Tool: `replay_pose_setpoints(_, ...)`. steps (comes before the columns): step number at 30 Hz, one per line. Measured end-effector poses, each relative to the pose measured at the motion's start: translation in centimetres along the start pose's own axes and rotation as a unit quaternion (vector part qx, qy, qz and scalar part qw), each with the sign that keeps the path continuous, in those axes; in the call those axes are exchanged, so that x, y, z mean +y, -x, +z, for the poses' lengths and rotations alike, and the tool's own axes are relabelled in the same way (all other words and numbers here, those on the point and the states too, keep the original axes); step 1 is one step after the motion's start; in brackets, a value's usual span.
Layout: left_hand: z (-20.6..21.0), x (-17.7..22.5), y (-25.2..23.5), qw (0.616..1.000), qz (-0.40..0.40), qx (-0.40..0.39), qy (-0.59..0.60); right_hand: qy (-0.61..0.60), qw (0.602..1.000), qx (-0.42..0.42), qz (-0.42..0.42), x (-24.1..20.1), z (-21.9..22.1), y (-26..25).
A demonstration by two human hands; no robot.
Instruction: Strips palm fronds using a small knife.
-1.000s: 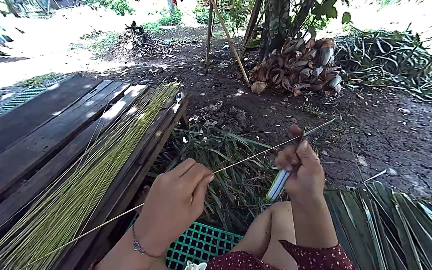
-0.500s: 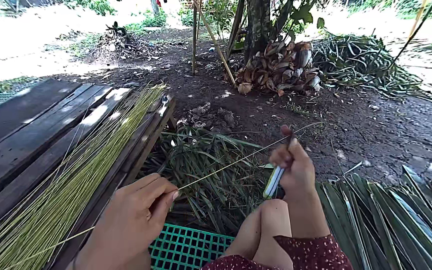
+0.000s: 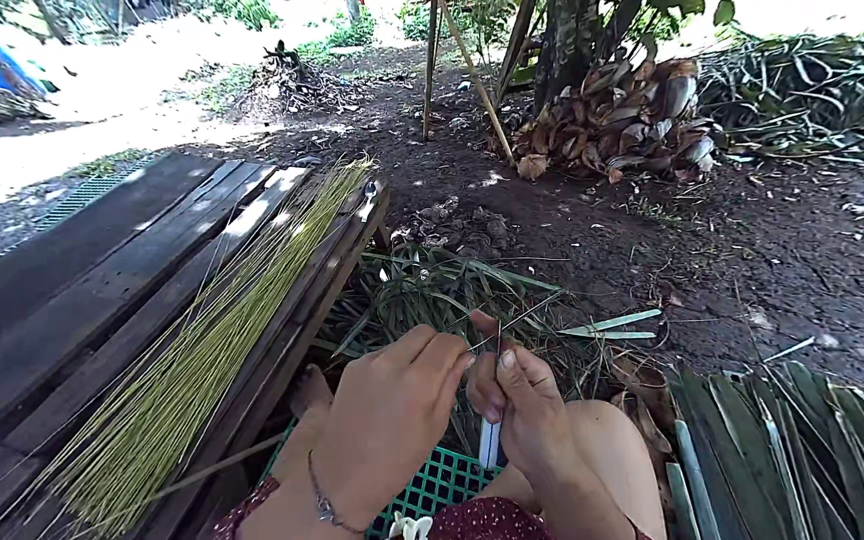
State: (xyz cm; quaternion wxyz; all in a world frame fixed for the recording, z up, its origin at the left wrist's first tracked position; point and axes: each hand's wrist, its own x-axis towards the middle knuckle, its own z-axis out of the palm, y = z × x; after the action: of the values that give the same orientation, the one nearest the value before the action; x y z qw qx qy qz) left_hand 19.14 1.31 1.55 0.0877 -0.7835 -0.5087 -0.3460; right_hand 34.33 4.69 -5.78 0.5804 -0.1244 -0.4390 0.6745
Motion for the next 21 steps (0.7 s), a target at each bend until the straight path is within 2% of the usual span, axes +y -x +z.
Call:
replay_pose_setpoints(4, -0.2, -0.2, -0.1, 1.0, 0.006, 0.005, 0.01, 0.02, 0.999, 0.012, -0.044, -0.6, -0.8, -0.2)
replay_pose_setpoints(7, -0.5, -0.6, 0.1, 1.0, 0.004, 0.001, 0.02, 0.059, 0.993, 0.077, -0.069, -2.3, -2.7, -1.7)
replay_pose_setpoints(9, -0.8, -1.1, 0.3, 1.0, -0.006, -0.001, 0.017, 0.102, 0.98, 0.148, -0.082, -4.1, -5.0, -3.5)
replay_pose_setpoints(12, -1.5, -2.5, 0.8, 0.999, -0.034, 0.006, -0.009, 0.143, 0.946, 0.27, -0.108, -7.2, -10.6, -6.9)
replay_pose_setpoints(15, -2.4, -4.2, 1.3, 0.998, -0.057, 0.028, -0.027, 0.044, 0.896, 0.421, -0.131, -9.5, -17.4, -9.6)
replay_pose_setpoints(17, -2.8, -4.8, 1.5, 0.996, -0.077, 0.042, -0.021, -0.034, 0.875, 0.475, -0.087, -9.4, -19.9, -9.9)
replay_pose_setpoints(19, -2.9, -5.0, 1.5, 0.995, -0.088, 0.048, -0.006, -0.028, 0.9, 0.435, 0.009, -7.8, -18.5, -8.8)
replay_pose_setpoints(21, -2.7, -5.0, 1.4, 0.995, -0.089, 0.044, 0.004, 0.005, 0.949, 0.298, 0.103, -5.6, -14.7, -6.5)
